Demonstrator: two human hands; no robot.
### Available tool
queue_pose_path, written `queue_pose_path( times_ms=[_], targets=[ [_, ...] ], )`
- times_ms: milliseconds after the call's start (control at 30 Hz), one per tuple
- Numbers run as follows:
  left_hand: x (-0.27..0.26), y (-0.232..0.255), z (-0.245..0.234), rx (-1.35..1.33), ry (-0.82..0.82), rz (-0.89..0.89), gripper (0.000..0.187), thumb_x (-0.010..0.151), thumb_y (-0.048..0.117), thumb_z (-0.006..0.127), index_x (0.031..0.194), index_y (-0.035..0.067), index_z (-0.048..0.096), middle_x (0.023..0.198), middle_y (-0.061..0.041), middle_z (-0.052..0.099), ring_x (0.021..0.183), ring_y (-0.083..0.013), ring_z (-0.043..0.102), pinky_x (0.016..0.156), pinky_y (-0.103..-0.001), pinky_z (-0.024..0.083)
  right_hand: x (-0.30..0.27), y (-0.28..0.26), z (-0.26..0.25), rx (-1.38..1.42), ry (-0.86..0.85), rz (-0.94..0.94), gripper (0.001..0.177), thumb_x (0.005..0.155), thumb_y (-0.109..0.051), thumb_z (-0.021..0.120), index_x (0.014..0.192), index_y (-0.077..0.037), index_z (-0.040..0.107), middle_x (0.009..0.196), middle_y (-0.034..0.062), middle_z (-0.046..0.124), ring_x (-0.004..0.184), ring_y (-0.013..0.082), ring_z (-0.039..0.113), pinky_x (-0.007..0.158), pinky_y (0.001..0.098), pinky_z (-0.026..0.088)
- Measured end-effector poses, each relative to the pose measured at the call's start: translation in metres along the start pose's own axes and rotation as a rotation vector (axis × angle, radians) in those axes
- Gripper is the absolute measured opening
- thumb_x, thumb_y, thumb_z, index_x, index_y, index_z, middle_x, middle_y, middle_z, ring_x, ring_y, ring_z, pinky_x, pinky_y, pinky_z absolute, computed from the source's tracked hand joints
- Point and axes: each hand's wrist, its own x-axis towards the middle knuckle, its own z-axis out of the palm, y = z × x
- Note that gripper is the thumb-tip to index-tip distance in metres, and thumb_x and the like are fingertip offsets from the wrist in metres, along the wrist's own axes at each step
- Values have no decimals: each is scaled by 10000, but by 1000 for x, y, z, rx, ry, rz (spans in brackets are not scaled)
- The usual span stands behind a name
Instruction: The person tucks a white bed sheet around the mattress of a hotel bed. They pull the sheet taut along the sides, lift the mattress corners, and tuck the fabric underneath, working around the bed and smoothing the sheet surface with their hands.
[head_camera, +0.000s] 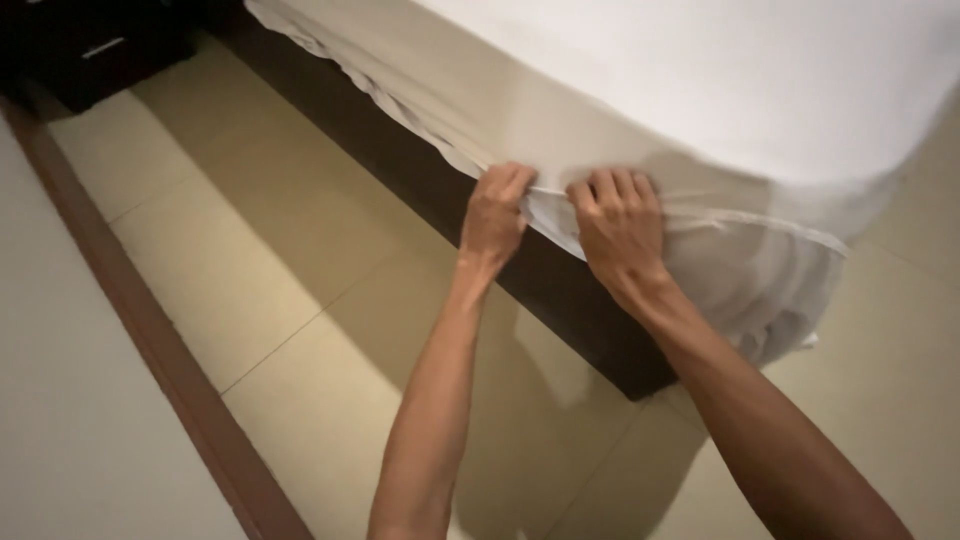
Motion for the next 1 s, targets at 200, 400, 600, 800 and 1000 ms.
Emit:
queue_pose_path(
  times_ms=[200, 400, 600, 800, 1000],
  targets=[
    [-1, -5, -3, 80, -25, 5, 294, 849, -119, 603, 1080, 51, 670, 1052, -75, 669, 1038, -295, 638, 985, -413, 535, -30, 20, -37, -241, 25, -36, 373, 895, -156, 779, 1260, -183, 707, 1225, -19, 610, 1131, 180, 496, 972, 343, 378],
    [-6, -16, 18, 185, -26, 9, 225, 922, -58, 623, 1121, 46, 647, 1078, -88, 635, 1020, -284, 593, 962, -409, 514, -45, 43, -81, -173, 37, 31, 353, 929, -260, 819, 1245, -166, 692, 1244, -7, 566, 1155, 183, 481, 963, 386, 346],
    [19, 57, 36, -118, 110, 300, 379, 927, 172, 824, 1176, -10, 602, 1146, -144, 587, 1043, -308, 570, 929, -431, 493, -54, 49, -112, -86, 49, 65, 313, 975, -220, 824, 1243, -136, 685, 1248, 15, 582, 1190, 213, 490, 1026, 390, 356],
    [22, 107, 29, -237, 170, 280, 393, 891, 33, 821, 1233, 67, 631, 1196, -97, 612, 1124, -307, 599, 993, -414, 513, -70, 78, -127, 32, 39, 74, 318, 973, -152, 845, 1226, -77, 668, 1184, 61, 576, 1139, 240, 513, 1034, 412, 393],
    [19, 119, 35, -194, 182, 325, 320, 931, -18, 750, 1217, 48, 621, 1163, -103, 619, 1120, -307, 608, 988, -437, 508, -68, 65, -122, 7, 110, 158, 171, 999, -105, 810, 1114, -87, 685, 1166, 39, 593, 1134, 236, 509, 996, 408, 398]
  ],
)
